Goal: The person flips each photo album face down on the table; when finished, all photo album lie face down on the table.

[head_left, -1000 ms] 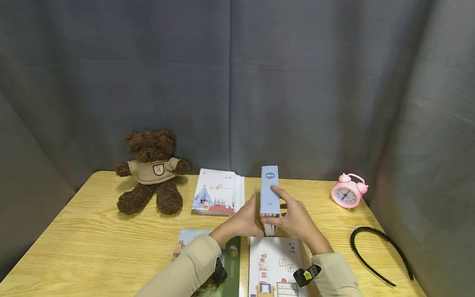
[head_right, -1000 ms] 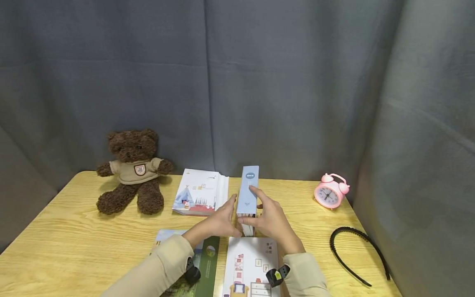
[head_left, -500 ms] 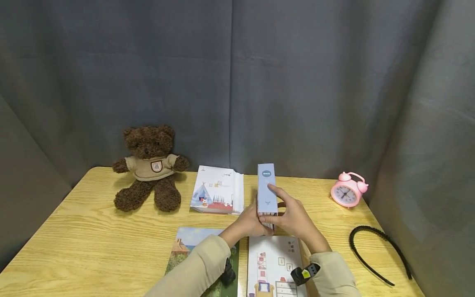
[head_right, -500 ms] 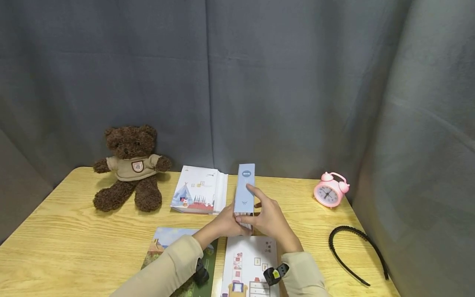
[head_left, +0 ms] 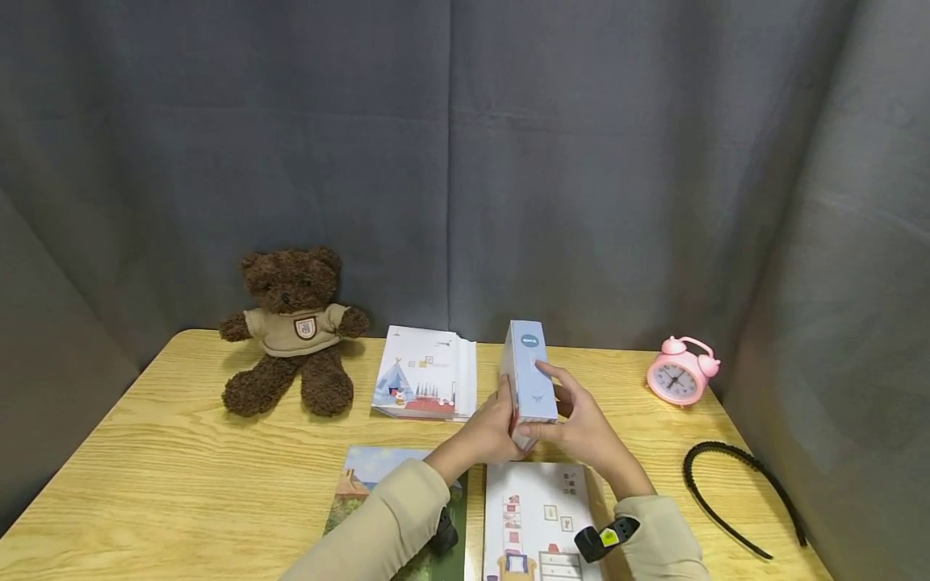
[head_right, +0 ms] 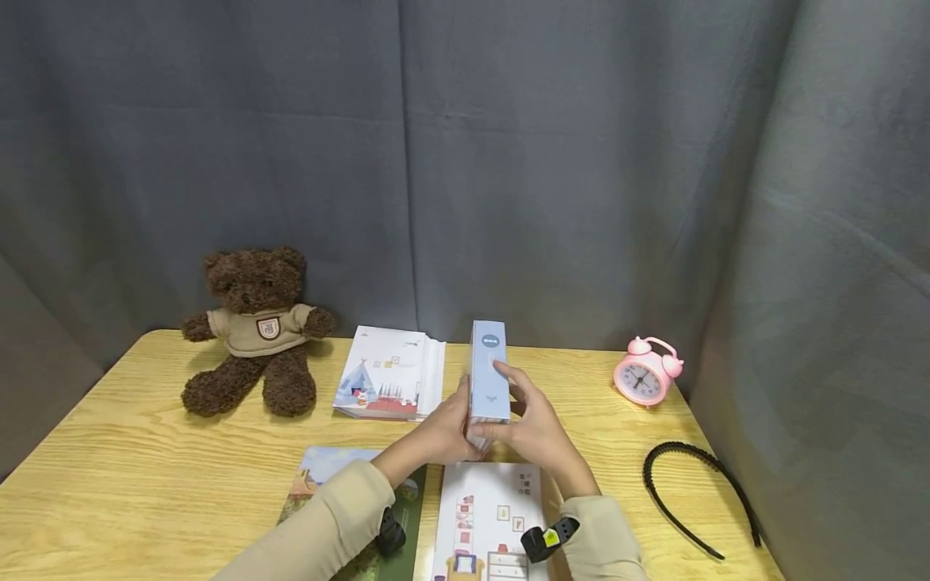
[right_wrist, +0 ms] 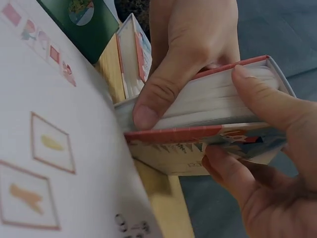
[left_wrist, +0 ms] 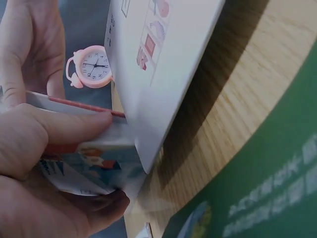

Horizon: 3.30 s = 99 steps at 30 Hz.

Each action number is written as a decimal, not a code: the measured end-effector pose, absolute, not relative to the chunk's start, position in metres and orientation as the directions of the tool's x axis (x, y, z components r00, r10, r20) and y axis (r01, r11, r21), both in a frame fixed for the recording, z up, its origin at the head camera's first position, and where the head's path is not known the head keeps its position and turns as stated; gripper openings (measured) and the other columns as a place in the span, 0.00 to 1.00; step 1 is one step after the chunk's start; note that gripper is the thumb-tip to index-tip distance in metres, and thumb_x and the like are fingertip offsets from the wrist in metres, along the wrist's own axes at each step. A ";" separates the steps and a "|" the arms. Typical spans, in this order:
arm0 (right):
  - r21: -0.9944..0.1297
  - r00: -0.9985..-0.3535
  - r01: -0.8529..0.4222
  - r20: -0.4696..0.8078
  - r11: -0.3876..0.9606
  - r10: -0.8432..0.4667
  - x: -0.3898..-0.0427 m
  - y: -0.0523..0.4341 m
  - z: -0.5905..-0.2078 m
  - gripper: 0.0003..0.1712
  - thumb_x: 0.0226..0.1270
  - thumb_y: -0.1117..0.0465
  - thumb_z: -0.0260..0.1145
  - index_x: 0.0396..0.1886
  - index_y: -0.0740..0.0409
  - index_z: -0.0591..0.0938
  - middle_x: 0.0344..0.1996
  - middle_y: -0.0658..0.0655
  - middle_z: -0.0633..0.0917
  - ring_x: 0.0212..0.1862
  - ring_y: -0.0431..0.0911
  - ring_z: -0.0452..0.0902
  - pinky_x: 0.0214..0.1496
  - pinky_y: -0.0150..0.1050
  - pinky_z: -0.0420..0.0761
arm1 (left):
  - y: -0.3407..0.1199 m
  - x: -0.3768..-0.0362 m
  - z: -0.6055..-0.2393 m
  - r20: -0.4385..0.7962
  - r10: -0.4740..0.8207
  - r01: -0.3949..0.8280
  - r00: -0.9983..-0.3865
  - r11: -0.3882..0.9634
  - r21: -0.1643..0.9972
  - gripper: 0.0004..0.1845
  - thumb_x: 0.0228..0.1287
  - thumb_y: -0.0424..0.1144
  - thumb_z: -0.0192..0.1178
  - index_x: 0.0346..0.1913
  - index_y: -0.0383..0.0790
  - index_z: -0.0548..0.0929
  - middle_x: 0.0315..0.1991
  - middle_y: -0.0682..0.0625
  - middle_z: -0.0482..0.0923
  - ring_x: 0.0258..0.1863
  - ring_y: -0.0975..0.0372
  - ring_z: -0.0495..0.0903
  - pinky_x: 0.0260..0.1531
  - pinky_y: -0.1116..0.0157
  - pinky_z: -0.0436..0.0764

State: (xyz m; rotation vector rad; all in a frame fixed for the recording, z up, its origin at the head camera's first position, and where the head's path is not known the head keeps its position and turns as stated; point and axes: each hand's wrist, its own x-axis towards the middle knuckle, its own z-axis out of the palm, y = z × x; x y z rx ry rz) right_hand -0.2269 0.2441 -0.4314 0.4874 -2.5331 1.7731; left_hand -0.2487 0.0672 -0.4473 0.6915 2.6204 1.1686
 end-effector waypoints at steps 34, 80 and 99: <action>-0.599 -0.988 -0.008 -0.121 0.801 -0.100 -0.224 0.271 -0.449 0.55 0.44 0.61 0.84 0.67 0.82 0.66 0.57 0.75 0.78 0.57 0.60 0.77 0.60 0.58 0.74 | 0.077 -0.247 -0.450 0.035 0.534 0.529 -0.845 0.824 0.205 0.11 0.52 0.32 0.71 0.21 0.46 0.79 0.23 0.54 0.74 0.27 0.60 0.72 0.25 0.62 0.75; -0.506 -0.888 -0.373 -0.048 0.777 -0.458 -0.292 0.107 -0.457 0.56 0.48 0.54 0.83 0.75 0.61 0.65 0.73 0.77 0.53 0.72 0.68 0.54 0.68 0.59 0.65 | -0.088 -0.297 -0.451 -0.202 0.171 -0.032 -0.964 0.683 0.730 0.64 0.48 0.38 0.78 0.75 0.19 0.41 0.73 0.25 0.51 0.72 0.37 0.54 0.68 0.46 0.60; -0.377 -0.886 -0.458 0.123 0.805 -0.446 -0.285 0.100 -0.461 0.40 0.51 0.58 0.82 0.65 0.60 0.79 0.64 0.79 0.68 0.57 0.66 0.77 0.59 0.55 0.77 | -0.092 -0.296 -0.455 -0.113 0.088 -0.010 -0.990 0.744 0.668 0.52 0.40 0.30 0.78 0.70 0.19 0.61 0.62 0.28 0.71 0.62 0.40 0.71 0.59 0.48 0.73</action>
